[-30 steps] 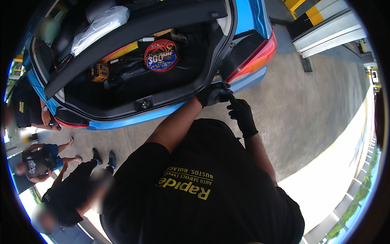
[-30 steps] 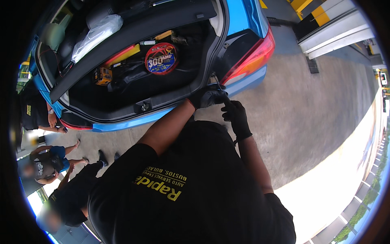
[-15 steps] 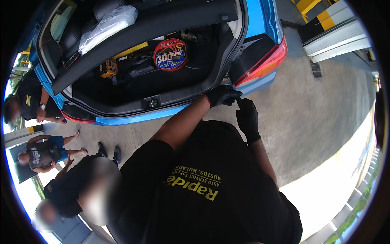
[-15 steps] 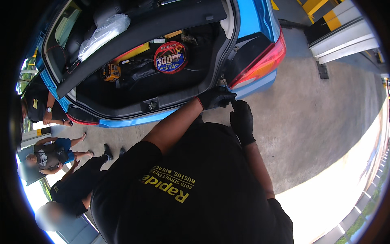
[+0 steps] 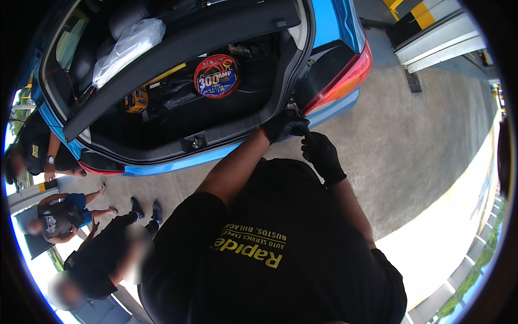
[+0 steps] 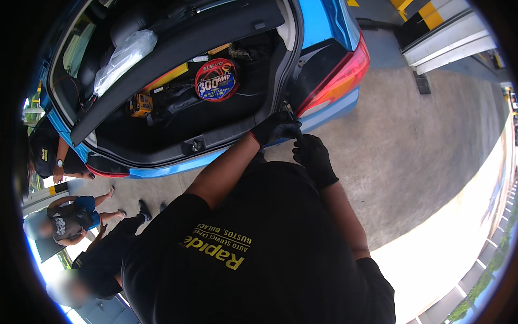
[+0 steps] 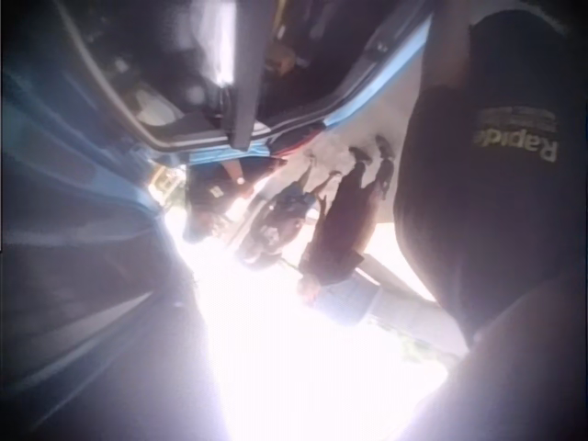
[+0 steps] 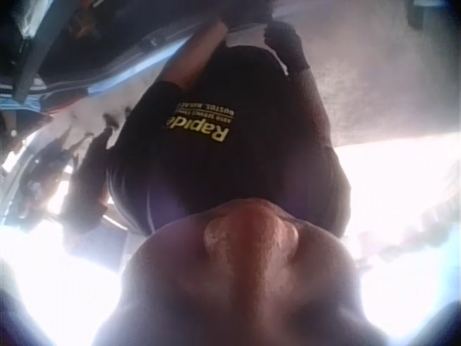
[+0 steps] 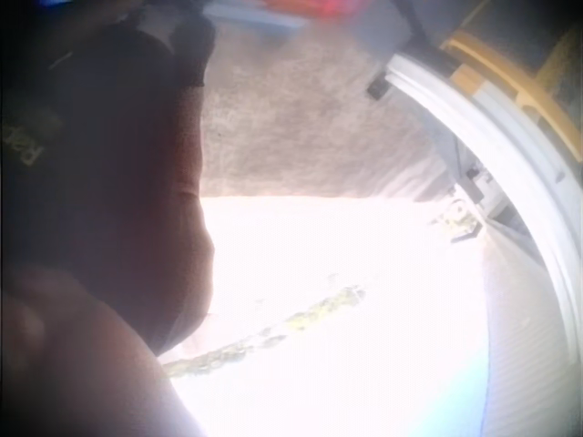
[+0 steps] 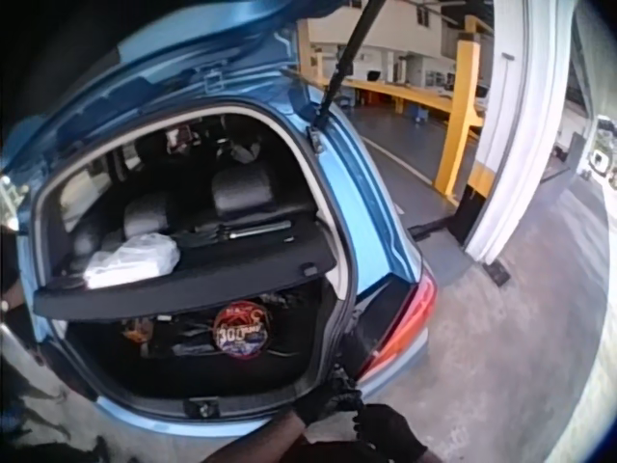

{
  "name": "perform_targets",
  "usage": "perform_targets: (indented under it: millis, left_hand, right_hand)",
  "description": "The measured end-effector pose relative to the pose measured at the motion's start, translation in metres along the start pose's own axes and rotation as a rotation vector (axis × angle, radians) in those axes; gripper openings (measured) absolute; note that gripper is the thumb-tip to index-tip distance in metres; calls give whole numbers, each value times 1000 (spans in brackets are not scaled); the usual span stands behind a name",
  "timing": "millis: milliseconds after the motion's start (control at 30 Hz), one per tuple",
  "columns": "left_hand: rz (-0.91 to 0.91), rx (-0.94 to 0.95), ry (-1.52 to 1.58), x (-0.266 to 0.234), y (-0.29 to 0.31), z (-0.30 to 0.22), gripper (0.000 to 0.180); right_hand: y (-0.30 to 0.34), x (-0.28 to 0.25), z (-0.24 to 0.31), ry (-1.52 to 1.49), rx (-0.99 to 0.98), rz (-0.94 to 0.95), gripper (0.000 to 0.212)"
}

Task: The person removes the rear taillight assembly from a blue car using a screwdriver, disconnects the wiring, and removes two light bulbs. The person then holds the bulbs up for inspection.

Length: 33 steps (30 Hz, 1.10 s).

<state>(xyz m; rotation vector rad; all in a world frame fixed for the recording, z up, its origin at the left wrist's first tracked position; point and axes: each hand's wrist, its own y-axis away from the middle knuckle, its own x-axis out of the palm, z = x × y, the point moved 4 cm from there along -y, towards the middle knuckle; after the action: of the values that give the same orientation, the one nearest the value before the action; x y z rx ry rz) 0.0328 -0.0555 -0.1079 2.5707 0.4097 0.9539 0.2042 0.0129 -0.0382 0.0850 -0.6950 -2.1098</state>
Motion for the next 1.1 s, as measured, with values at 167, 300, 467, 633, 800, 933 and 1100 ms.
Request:
perform_targets:
  millis: [167, 300, 467, 633, 800, 933, 1100]
  left_hand:
    - [9, -2, 146, 0, 8, 0, 23]
    - [-42, -118, -7, -1, 11, 0, 23]
    - [127, 62, 158, -1, 14, 2, 31]
    - [-352, 491, -1223, -27, 8, -9, 28]
    - [-517, 797, -1765, 6, 23, -68, 26]
    - [-477, 948, -2140, 7, 5, -51, 22]
    - [-478, 990, -2315, 16, -3, -46, 20]
  right_hand:
    - [-2, 7, 1, -95, 149, -65, 31]
    - [3, 20, 11, 155, 31, -112, 32]
    - [-1, 11, -3, -190, 107, -63, 30]
    - [0, 24, 17, 389, -23, -273, 23]
    - [-9, 17, 0, 575, -473, -302, 23]
    - [-2, 19, 4, 383, -184, -313, 22]
    - [-4, 11, -2, 315, -284, -263, 20]
